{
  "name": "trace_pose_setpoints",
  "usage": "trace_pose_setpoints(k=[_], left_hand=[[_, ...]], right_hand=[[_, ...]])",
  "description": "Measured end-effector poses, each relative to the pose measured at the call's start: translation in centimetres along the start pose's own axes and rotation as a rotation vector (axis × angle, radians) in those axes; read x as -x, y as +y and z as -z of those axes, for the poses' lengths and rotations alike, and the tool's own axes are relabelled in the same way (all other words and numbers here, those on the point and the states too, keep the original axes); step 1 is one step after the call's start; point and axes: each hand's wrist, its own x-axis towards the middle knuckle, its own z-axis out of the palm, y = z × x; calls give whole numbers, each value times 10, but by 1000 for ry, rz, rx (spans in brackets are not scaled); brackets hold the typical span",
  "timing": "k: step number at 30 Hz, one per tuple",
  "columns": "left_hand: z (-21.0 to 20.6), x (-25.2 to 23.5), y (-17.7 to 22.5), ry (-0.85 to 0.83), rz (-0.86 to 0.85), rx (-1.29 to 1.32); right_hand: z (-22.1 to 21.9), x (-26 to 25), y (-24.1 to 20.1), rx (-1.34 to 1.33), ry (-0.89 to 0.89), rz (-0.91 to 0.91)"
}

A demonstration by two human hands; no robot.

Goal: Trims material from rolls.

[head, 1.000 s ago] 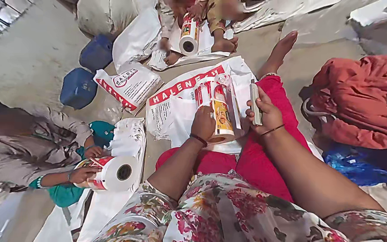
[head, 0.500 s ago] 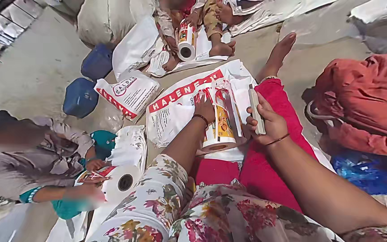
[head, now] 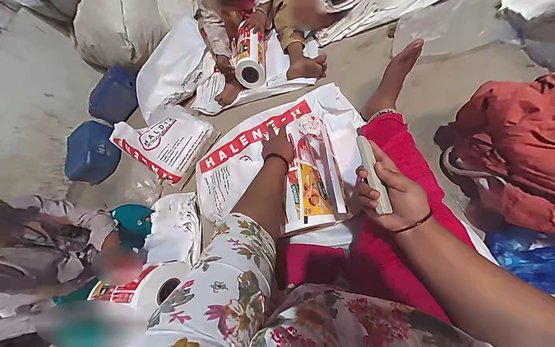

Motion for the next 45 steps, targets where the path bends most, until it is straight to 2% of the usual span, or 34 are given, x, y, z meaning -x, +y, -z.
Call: trace_pose_setpoints(k=[5, 8, 12, 19, 22, 25, 29, 31, 33, 36, 38, 40, 43, 45], left_hand=[[-2, 11, 0, 248, 165, 214], [-3, 23, -3, 269, 220, 289], [-4, 36, -8, 208, 260, 308], [25, 49, -12, -86, 119, 97], [36, 46, -14, -112, 73, 54], [40, 40, -41, -71, 145, 235], [28, 37, -89, 109, 343, 561], [23, 44, -101, 120, 312, 612], [15, 65, -106, 40, 230, 690], [12, 105, -115, -105, 86, 610], [2, 125, -140, -82, 106, 586], [-13, 140, -172, -22, 204, 553], [-42, 147, -208, -24, 327, 545], [-53, 144, -219, -51, 356, 540]], right_hand=[[3, -9, 3, 42, 65, 24], [1, -10, 8, 102, 87, -15], [0, -9, 15, 183, 79, -18], [0, -9, 22, 263, 104, -15], [4, -15, 25, 323, 101, -29], [9, -16, 29, 407, 93, -52], [7, -20, 24, 469, 118, -68], [6, -22, 24, 476, 117, -65], [8, -19, 27, 499, 80, -59], [10, -21, 30, 566, 32, -71], [9, -21, 32, 649, 31, -66], [9, -20, 37, 731, 28, -32], [12, -15, 46, 1021, 29, 50], [8, -4, 52, 1443, -15, 156]])
